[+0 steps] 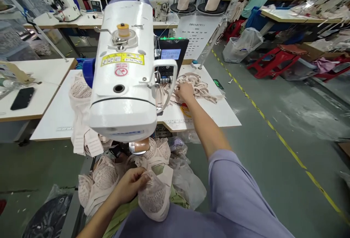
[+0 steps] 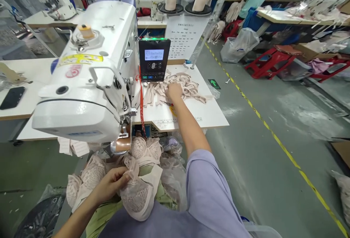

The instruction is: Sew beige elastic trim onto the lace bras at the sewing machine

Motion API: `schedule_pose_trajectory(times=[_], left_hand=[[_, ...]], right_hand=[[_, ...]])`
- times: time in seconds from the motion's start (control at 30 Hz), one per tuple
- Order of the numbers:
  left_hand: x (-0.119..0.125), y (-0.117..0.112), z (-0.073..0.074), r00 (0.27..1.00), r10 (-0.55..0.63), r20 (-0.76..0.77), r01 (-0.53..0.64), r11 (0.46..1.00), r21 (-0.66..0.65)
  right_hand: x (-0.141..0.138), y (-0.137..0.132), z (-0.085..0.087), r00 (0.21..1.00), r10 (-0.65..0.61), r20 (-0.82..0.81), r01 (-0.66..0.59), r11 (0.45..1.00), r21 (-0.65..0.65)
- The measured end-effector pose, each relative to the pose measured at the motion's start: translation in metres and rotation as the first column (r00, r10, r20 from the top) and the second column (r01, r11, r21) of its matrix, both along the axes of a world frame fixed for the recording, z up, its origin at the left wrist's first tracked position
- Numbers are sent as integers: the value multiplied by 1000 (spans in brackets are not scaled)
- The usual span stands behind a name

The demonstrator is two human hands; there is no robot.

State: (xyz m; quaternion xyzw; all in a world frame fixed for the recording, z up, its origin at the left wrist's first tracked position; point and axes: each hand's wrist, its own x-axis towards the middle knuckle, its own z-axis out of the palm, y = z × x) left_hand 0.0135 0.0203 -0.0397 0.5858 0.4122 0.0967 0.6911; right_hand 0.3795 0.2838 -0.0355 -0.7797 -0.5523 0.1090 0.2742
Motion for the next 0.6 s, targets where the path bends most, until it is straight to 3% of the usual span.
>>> schedule_pose_trajectory(times=[0.1,0.17,0.3,0.37,0.4,0.47,0.53,0.6], left_hand=[[-7,0,2,992,103,-74,-94,988,123],[-11,2,3,980,161,-115,-139,975,176],[-20,7,18,970,213,-115,-180,952,247],[-24,8,35,968,227,-102,-191,940,282],[-26,8,44,969,228,-93,-192,935,297],[-27,5,62,976,211,-52,-183,927,326],[-26,-1,76,985,173,7,-163,912,376],[-20,-7,81,988,145,43,-149,883,446]], right_hand=[[1,-17,13,998,11,-58,-7,997,73],[-3,-45,27,989,47,-137,-23,985,173],[-31,-135,52,913,210,-349,-104,948,300],[-55,-186,56,842,320,-434,-222,939,261],[-68,-210,55,771,408,-488,-343,913,222],[-96,-250,51,572,606,-553,-639,752,164],[-121,-275,46,420,738,-529,-811,566,146],[-141,-287,41,371,805,-462,-853,493,173]])
